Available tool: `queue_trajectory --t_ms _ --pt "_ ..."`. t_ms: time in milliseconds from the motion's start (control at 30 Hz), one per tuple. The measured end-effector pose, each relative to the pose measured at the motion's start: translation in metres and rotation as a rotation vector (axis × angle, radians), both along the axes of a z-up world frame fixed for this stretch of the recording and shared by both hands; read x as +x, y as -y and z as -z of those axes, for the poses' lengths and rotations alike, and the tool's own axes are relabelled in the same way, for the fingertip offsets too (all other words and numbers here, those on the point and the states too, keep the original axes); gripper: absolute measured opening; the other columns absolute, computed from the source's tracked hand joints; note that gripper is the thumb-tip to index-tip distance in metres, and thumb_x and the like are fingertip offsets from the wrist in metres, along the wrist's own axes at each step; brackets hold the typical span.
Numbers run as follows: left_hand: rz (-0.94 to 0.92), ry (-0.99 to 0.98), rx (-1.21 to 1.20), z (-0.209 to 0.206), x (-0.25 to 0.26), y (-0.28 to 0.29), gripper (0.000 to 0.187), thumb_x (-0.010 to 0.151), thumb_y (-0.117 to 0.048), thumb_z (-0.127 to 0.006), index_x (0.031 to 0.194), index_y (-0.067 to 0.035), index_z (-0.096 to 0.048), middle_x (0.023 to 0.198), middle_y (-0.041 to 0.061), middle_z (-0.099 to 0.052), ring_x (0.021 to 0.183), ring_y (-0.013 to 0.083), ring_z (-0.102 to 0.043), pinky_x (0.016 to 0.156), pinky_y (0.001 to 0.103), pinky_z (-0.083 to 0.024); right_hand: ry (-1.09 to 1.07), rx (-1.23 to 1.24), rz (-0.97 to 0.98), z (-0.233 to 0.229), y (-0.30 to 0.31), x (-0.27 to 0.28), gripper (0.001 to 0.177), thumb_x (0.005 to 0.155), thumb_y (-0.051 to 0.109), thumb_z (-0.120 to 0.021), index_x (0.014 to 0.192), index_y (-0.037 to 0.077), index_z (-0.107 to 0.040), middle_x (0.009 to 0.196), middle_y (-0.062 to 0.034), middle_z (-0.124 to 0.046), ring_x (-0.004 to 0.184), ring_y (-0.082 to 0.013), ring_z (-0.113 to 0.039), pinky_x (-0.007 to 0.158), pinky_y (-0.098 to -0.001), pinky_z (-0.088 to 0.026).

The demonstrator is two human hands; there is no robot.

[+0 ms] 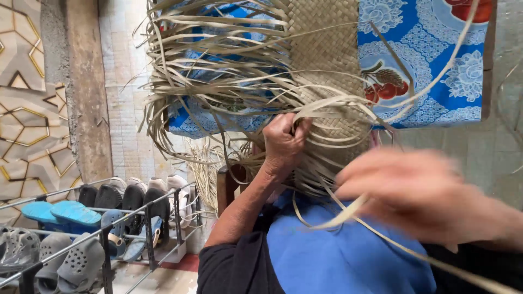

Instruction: The person is weaving long, thin strips of natural fiber into a larger mat-like structure.

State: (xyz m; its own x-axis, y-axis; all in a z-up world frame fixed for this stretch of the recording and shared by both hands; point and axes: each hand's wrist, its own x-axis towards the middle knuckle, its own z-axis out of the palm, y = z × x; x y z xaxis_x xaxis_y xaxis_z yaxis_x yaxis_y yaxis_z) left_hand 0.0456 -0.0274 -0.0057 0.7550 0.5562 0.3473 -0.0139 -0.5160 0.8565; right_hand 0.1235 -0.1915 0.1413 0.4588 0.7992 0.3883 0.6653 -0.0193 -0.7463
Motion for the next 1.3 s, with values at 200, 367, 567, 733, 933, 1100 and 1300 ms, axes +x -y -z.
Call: queue_trajectory --t_ms 200,367,567,733,933,1100,1300 --pt "-0.07 0.01 0.051 0.021 0.003 -0.004 0.028 0.077 -0.022 -0.064 0.057 -0.009 -0.049 0.047 0.007 -0.043 0.049 0.0258 -0.052 0.05 0.026 -0.045 0.391 -0.665 -0.042 0.063 -0.03 -0.006 0.059 0.076 0.051 -0.057 0.11 0.003 -0.052 0.088 -0.0206 -0.057 0.08 -0.0309 -0.055 0.075 -0.0451 -0.044" --pt "-0.047 -0.031 0.026 0.023 -0.002 -0.009 0.025 0.077 -0.014 -0.06 0.057 -0.006 -0.047 0.048 0.012 -0.043 0.05 0.0297 -0.051 0.049 0.029 -0.044 0.713 -0.546 0.026 0.154 0.02 -0.008 0.011 0.073 0.02 -0.051 0.079 0.011 -0.051 0.063 -0.0046 -0.052 0.056 -0.0242 -0.055 0.062 -0.0364 -0.042" --pt "-0.055 -0.064 0.04 0.006 0.002 -0.032 0.019 0.077 -0.006 -0.053 0.059 -0.013 -0.058 0.05 0.005 -0.052 0.051 0.0219 -0.053 0.055 0.029 -0.045 0.729 -0.543 0.078 0.193 0.034 -0.015 0.018 0.063 0.015 -0.051 0.081 0.015 -0.053 0.059 -0.0017 -0.05 0.053 -0.0216 -0.055 0.057 -0.0343 -0.041" --pt "-0.221 -0.102 -0.041 -0.019 0.011 -0.091 0.016 0.076 0.0 -0.05 0.067 -0.006 -0.061 0.056 0.007 -0.054 0.055 0.0187 -0.051 0.059 0.026 -0.045 0.673 -0.546 0.084 0.191 0.034 -0.015 0.012 0.067 0.012 -0.049 0.078 0.015 -0.053 0.057 -0.0019 -0.051 0.053 -0.0223 -0.056 0.058 -0.0332 -0.042" --pt "-0.5 0.142 -0.052 -0.017 0.021 -0.15 0.011 0.07 0.007 -0.055 0.061 0.003 -0.059 0.049 0.012 -0.049 0.049 0.0127 -0.047 0.046 0.027 -0.04 0.548 -0.593 0.078 0.18 0.036 -0.014 0.005 0.072 0.014 -0.05 0.075 0.017 -0.052 0.057 -0.0019 -0.052 0.057 -0.0228 -0.058 0.059 -0.0318 -0.043" --pt "-0.583 0.311 -0.495 0.012 0.013 -0.192 0.008 0.066 0.001 -0.059 0.06 0.001 -0.054 0.041 0.015 -0.047 0.022 0.017 -0.04 0.019 0.028 -0.031 -0.173 -1.207 0.061 0.074 0.013 0.006 0.047 0.087 0.048 -0.032 0.085 0.01 -0.059 0.077 -0.0186 -0.066 0.084 -0.0361 -0.063 0.077 -0.0429 -0.045" --pt "-0.445 -0.158 -0.498 -0.041 -0.017 -0.131 0.06 0.073 -0.035 -0.062 0.115 0.003 -0.044 0.091 0.005 -0.049 0.075 0.01 -0.053 0.054 0.015 -0.054 0.15 -1.171 0.491 0.085 0.064 0.03 0.059 0.091 0.058 -0.025 0.108 0.013 -0.06 0.086 -0.0126 -0.064 0.072 -0.0234 -0.061 0.047 -0.0289 -0.046"
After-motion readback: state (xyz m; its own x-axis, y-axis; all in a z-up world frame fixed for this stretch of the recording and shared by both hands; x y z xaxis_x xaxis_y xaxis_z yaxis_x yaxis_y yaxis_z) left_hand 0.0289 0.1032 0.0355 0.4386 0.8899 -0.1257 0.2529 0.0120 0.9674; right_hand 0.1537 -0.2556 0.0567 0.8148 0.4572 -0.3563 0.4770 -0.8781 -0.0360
